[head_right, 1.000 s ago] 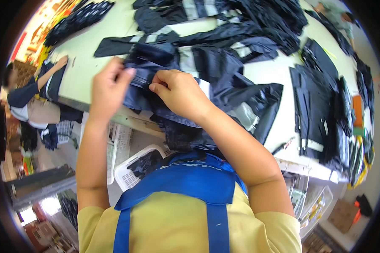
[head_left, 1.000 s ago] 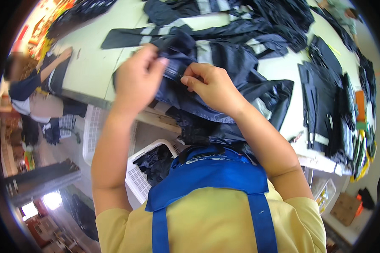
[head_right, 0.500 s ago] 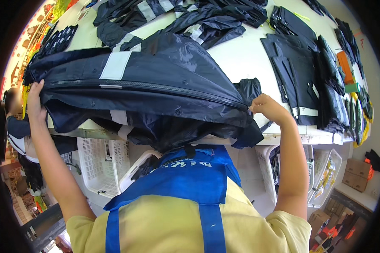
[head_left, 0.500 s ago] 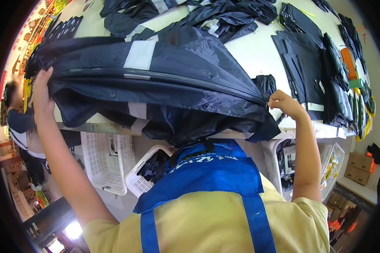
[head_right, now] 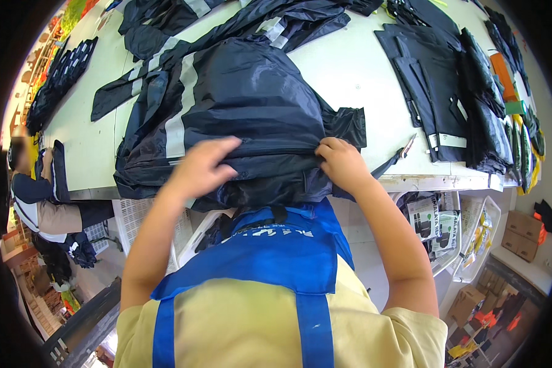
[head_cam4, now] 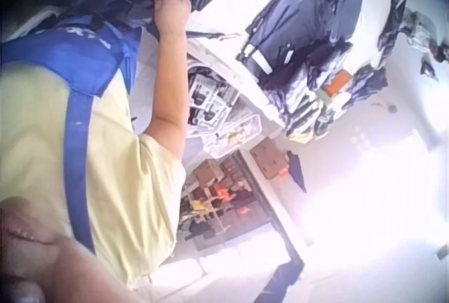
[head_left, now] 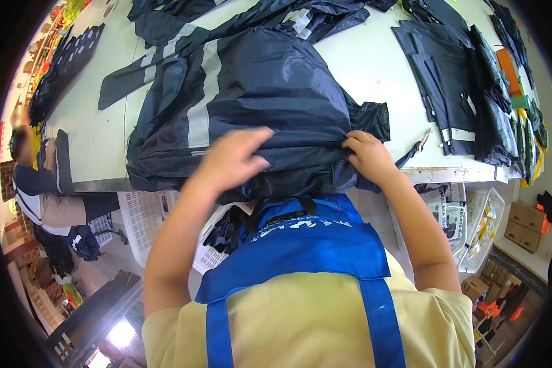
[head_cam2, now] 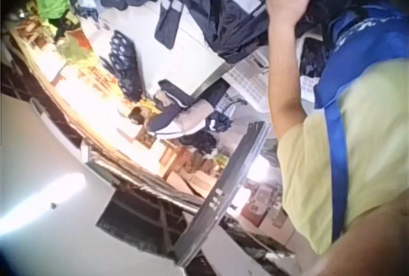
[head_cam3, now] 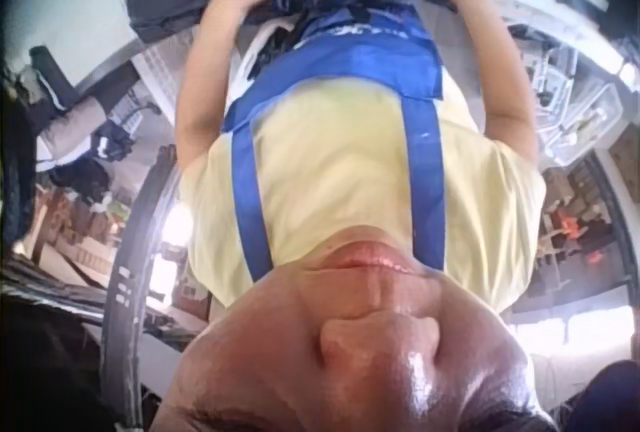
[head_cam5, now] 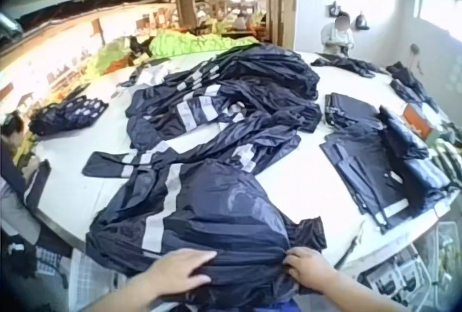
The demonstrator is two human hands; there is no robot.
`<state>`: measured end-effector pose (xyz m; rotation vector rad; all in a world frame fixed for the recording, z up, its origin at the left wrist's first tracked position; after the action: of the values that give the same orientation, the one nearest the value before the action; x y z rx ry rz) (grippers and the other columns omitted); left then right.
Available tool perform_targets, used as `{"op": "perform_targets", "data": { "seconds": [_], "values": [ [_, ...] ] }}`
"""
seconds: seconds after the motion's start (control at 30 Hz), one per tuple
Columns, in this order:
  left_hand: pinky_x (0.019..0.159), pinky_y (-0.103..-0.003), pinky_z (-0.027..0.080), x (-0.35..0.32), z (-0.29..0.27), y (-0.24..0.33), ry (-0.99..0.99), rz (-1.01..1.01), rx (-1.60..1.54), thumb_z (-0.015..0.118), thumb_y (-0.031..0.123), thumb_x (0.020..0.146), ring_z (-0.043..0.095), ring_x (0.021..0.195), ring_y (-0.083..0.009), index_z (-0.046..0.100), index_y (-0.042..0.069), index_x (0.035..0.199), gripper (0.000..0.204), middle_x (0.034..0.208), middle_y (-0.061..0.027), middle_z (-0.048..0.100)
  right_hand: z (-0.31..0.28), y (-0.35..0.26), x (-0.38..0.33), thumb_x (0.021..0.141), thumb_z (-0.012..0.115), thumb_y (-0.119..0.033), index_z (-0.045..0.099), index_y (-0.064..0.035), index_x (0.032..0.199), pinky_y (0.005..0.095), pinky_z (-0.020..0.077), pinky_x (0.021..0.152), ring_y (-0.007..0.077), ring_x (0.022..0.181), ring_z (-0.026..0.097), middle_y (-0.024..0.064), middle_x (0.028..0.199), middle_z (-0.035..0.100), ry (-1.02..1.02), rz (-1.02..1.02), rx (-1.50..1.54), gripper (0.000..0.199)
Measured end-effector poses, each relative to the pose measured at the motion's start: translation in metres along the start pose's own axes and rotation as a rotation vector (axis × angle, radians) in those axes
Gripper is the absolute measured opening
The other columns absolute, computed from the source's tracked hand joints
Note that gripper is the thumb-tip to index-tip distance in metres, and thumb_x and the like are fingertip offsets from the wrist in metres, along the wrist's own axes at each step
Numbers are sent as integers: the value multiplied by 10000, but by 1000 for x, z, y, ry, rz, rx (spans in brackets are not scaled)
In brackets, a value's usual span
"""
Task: The person folds a black raincoat with reflective stripes on a white table. They smooth the fabric, fold the sleeves and body, and place the folded coat into a printed paper sleeve.
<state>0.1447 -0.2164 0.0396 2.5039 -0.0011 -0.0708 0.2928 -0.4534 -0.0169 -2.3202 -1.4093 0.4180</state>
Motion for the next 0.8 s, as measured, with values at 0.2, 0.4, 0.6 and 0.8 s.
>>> {"op": "perform_targets", "data": {
  "seconds": [0.2,0.4,0.6,0.8],
  "values": [
    [801,-407,484,25,58,-41,45,-52,118,641,157,821,623,921,-312,646,88,1012,203,970,-112,674,-2,24,15,802,652,-146,652,-35,928,400,474,839,354,948,598,171,888,658,-59,378,303,168],
    [728,-389,495,60,63,-68,-92,-297,-17,628,192,852,637,848,-325,648,84,960,154,888,-133,673,17,46,28,798,652,-139,663,-27,927,415,494,807,349,837,635,179,850,660,32,176,44,171],
    [665,-356,487,72,78,-95,-114,-352,-93,678,183,806,644,731,-279,656,62,870,138,771,-114,667,23,57,43,756,681,-104,656,-33,830,395,498,746,336,796,634,153,784,653,-105,440,207,105],
    [657,-355,493,82,83,-101,-189,-379,-63,737,192,748,643,700,-280,667,34,750,172,732,-131,663,22,72,49,726,721,-105,613,-31,759,382,486,672,321,740,627,146,744,636,-182,451,214,135]
  ]
}}
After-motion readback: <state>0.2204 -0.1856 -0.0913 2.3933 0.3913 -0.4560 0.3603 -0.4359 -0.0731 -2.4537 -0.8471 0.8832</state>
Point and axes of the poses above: each hand's wrist, its own x-axis towards the middle knuckle, its own z-axis out of the palm, y = z × x, the point moved 6 cm from there along x, towards the middle knuckle
